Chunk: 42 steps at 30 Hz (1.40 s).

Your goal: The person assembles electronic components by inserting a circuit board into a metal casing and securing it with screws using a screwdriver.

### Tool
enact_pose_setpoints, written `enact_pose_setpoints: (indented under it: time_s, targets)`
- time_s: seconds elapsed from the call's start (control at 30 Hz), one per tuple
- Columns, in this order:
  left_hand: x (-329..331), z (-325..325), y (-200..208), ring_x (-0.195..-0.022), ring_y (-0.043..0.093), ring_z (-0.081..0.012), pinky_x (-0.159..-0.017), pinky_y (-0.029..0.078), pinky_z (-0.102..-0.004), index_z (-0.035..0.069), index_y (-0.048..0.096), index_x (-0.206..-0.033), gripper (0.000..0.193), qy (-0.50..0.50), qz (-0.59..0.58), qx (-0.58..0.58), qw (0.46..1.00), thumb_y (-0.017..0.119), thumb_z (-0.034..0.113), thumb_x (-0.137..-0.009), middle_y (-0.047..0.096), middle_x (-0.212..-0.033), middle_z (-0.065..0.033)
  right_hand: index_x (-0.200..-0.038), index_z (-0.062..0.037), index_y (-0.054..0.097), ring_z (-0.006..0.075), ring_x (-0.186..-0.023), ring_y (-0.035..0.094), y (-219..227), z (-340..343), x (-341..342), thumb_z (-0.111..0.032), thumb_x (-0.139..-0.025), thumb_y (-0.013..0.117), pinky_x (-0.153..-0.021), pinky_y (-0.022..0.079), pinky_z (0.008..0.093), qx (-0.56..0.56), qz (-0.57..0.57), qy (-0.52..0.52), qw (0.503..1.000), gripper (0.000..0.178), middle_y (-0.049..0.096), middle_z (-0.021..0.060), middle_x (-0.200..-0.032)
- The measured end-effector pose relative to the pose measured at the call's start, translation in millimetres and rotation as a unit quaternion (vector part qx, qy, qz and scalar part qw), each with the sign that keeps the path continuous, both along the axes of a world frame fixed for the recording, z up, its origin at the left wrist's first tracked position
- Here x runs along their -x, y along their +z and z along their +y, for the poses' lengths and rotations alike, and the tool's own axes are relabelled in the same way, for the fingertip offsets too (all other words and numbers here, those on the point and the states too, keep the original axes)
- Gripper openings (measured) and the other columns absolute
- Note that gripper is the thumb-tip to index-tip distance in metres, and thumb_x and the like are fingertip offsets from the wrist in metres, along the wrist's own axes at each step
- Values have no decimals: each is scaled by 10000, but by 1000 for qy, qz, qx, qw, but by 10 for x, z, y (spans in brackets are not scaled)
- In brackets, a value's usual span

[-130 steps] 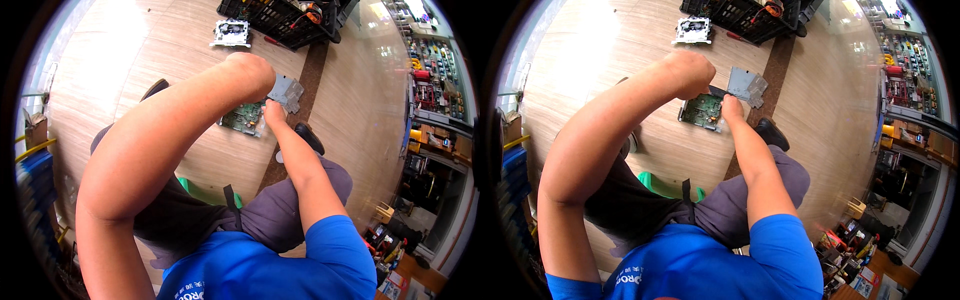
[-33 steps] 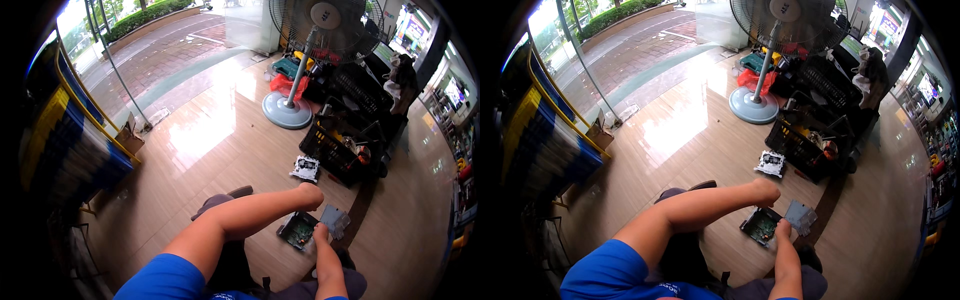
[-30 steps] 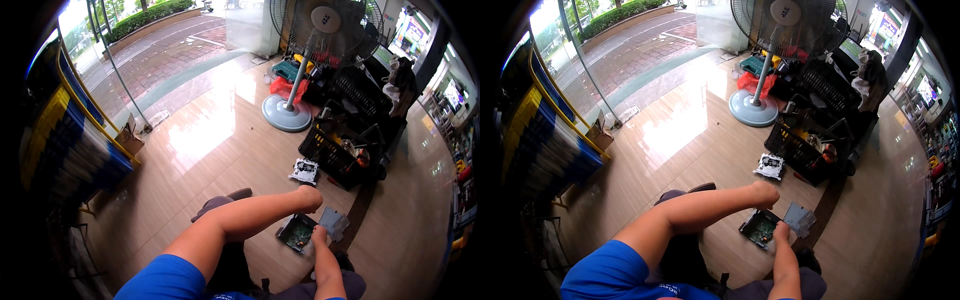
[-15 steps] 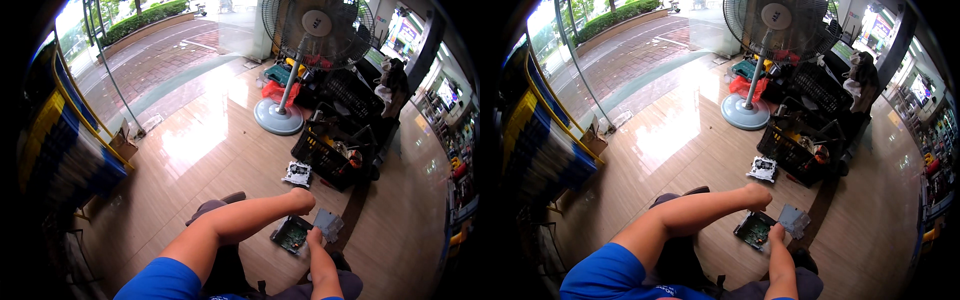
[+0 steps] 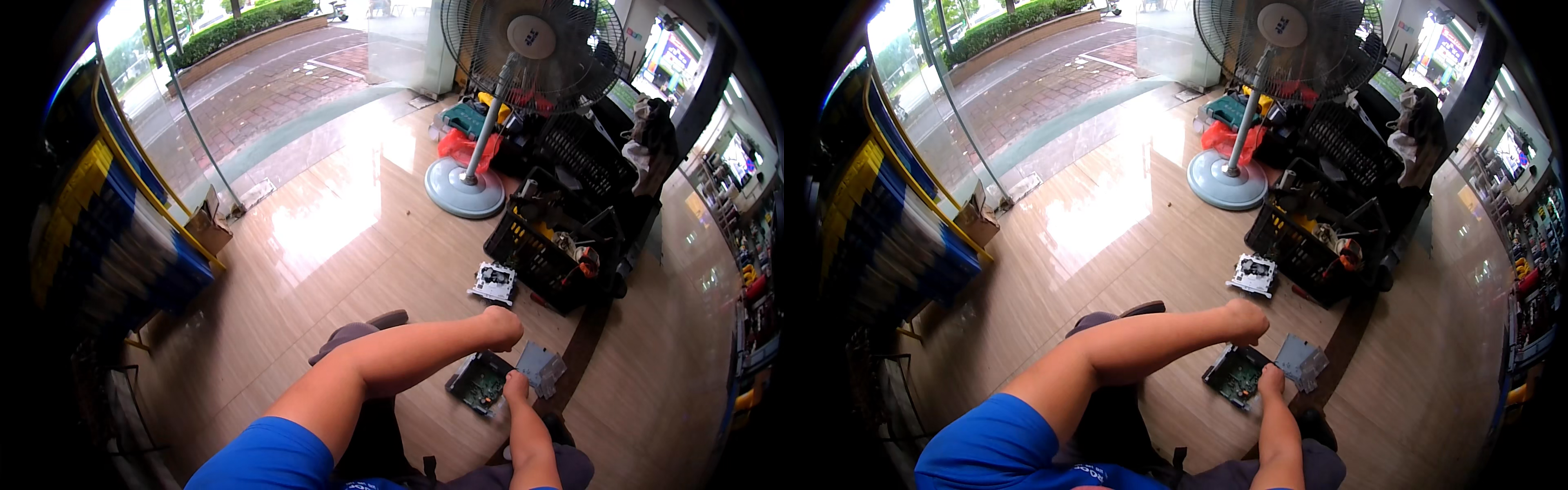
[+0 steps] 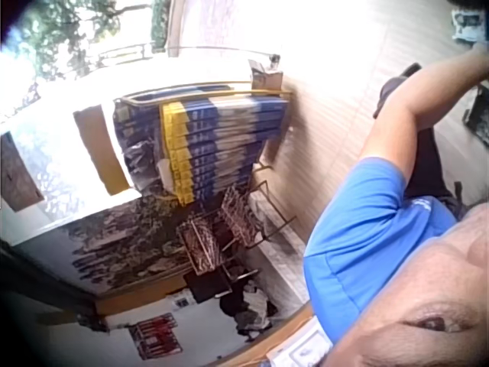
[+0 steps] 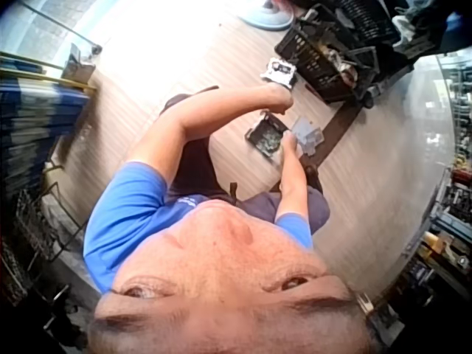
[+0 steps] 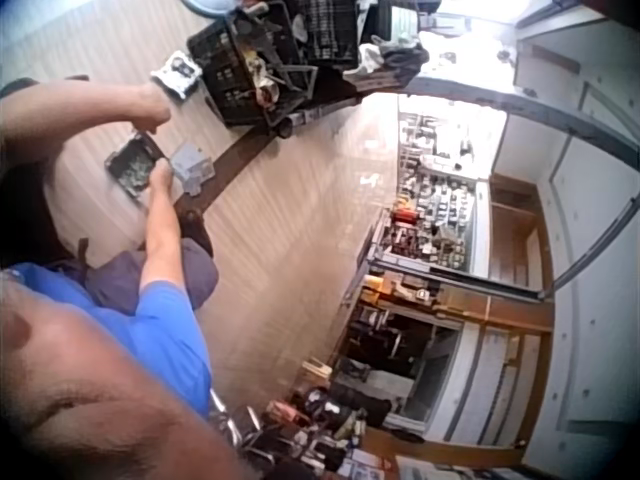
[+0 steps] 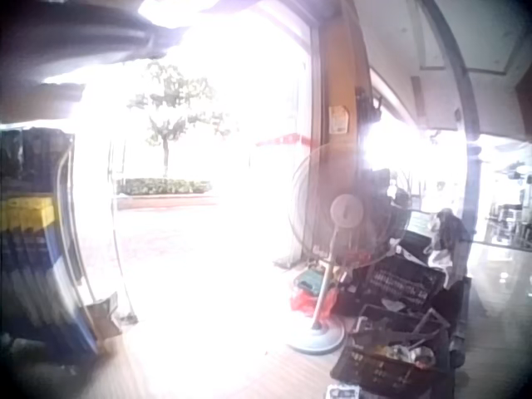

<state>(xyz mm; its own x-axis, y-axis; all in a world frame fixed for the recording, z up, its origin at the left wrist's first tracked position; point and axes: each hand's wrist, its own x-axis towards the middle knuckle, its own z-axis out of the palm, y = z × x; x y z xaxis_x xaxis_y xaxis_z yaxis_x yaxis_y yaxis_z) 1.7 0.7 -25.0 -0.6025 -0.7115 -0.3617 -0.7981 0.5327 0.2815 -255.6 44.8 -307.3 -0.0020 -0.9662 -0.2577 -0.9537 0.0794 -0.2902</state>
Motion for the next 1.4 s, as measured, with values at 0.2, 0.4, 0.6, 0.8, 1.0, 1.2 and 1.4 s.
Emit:
enact_pose_setpoints:
  time_s: [0.2,0.4,0.6,0.8,1.0,1.2,1.4]
  targets:
    - [1,-12,-65,-862,704,-313,-729,560,-423,76,741,-887,306,1,19,14,1000,757,364,-783,723,-885,-137,-950,-5,662,423,-944,639,174,25,-94,-255,-874,668,-804,504,500,-12,44,-39,998,262,670,241,-964]
    - [-56,13,-112,-865,705,-311,-735,561,-423,75,741,-890,306,-1,29,25,999,756,362,-785,724,-886,-133,-920,-8,671,431,-974,632,372,51,-226,-254,-871,670,-815,504,510,-49,66,-36,996,251,666,251,-984]
    - [18,-17,-6,-935,702,-272,-770,558,-400,110,767,-926,236,-1,9,21,1000,732,298,-789,731,-966,-116,-884,-15,640,470,-945,600,123,14,-91,-111,-850,565,-793,486,527,9,-1,2,1000,126,636,269,-934]
    - [-152,-74,-92,-929,693,-314,-768,558,-433,66,741,-926,316,-11,-13,-25,1000,717,349,-788,714,-954,-167,-865,-22,643,461,-897,605,-199,-29,-45,-110,-822,532,-780,488,528,91,-77,97,988,148,639,262,-898]
    - [-27,-43,-25,-928,690,-316,-796,548,-412,47,707,-929,275,-31,21,25,999,691,305,-835,715,-944,-162,-900,-23,645,434,-946,628,78,-36,-1,-214,-921,571,-791,500,517,-15,0,-20,1000,206,662,230,-955]
    - [45,-46,-25,-985,688,-284,-812,546,-390,60,732,-1001,220,-7,-10,-12,1000,679,182,-825,712,-1040,-146,-905,-11,650,421,-966,635,282,10,-118,-246,-849,694,-807,505,503,-40,77,-34,996,246,669,247,-946]
    - [-10,-15,35,-1013,686,-281,-821,544,-385,48,738,-1041,252,-21,-18,-12,1000,651,69,-806,708,-1085,-146,-979,-44,695,389,-969,642,168,15,-53,-165,-829,677,-848,505,462,4,32,23,999,194,684,212,-969]
